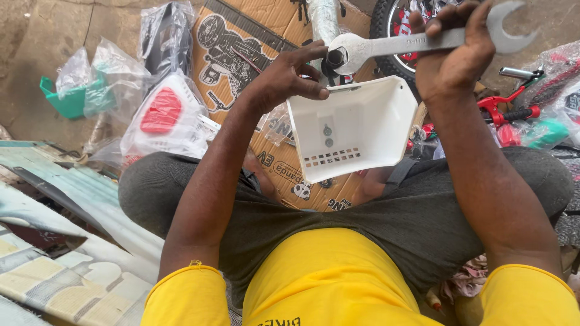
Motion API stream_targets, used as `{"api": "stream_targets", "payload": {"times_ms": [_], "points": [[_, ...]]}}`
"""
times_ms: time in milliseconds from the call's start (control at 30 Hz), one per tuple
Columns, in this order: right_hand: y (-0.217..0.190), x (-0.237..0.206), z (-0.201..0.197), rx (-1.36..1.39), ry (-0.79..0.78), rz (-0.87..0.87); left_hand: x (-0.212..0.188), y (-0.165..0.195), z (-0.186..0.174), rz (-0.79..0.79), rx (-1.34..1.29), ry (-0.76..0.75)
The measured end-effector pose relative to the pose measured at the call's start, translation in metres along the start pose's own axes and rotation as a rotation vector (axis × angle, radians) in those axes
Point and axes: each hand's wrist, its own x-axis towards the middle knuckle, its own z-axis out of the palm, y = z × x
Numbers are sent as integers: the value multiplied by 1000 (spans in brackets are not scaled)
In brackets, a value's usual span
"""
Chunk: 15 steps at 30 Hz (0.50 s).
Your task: The person attaches a white plastic basket to the bicycle handlebars using a wrench to tighten the mounting bracket. They then remove protective wrapping from the handlebars and adjust the grip position.
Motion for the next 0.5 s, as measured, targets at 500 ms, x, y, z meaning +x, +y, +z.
{"api": "stream_targets", "payload": {"times_ms": [500], "points": [[30, -71, 179, -1377, -1248, -730, 12, -23, -8, -89, -153, -29]]}}
